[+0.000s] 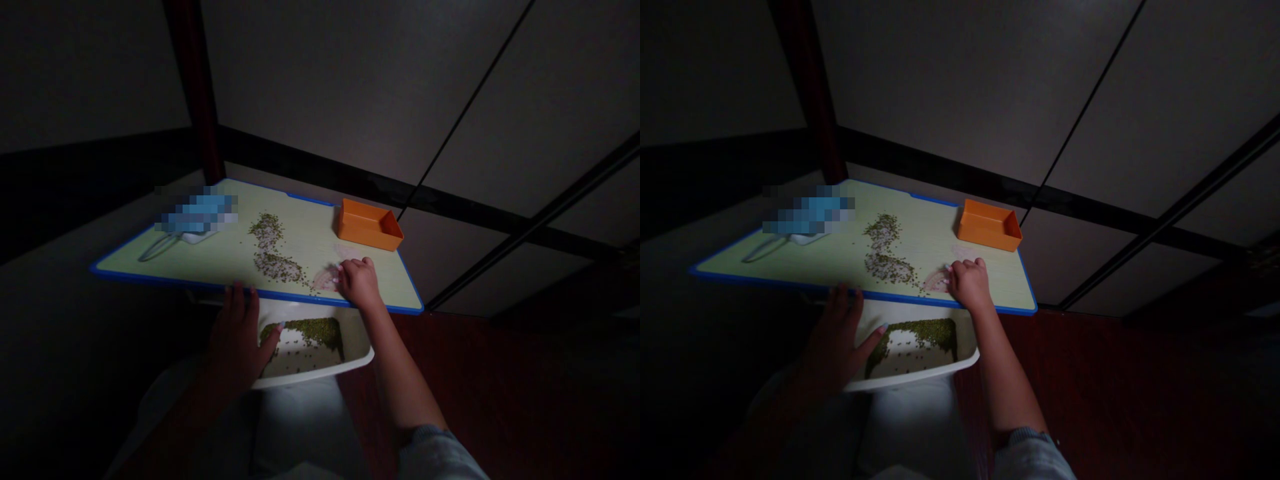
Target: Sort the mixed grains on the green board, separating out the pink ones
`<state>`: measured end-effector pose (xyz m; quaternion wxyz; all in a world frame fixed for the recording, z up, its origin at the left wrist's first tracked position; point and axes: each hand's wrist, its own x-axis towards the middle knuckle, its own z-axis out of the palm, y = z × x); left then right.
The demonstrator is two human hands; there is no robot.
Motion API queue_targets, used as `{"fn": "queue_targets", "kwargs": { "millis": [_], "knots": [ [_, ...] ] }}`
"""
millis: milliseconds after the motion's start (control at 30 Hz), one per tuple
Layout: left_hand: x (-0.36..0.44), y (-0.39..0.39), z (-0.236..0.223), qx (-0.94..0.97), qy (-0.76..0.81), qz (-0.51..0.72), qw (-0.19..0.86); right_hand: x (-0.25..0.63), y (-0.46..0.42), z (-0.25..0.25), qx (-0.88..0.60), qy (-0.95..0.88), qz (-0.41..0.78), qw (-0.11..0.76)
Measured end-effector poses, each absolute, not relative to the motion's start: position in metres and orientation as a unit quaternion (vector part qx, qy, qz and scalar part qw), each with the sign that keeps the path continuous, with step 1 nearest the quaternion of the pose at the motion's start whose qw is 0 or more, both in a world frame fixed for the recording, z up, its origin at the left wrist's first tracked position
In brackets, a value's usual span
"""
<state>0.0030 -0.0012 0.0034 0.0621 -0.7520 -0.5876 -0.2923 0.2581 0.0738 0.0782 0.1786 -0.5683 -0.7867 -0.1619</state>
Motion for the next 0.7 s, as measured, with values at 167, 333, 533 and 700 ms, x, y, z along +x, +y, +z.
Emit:
{"fn": "queue_targets", "kwargs": {
  "millis": [167, 333, 533, 700],
  "knots": [
    [0.0039, -0.002, 0.0037, -0.751, -0.591, -0.29, 0.062, 0.2581, 0.0716, 0.0796, -0.552, -0.798, -0.155, 0.183],
    [0.0042, -0.0016, 0.0042, -0.753, -0.586, -0.291, 0.07, 0.2567, 0.0719, 0.0798, -0.555, -0.794, -0.173, 0.178],
    [0.0038, -0.0016, 0.0033, -0.752, -0.59, -0.287, 0.066, 0.2544, 0.0733, 0.079, -0.56, -0.789, -0.186, 0.172],
    [0.0041, -0.0012, 0.0034, -0.75, -0.59, -0.293, 0.056, 0.2532, 0.0734, 0.0792, -0.557, -0.793, -0.18, 0.17]
  ]
}}
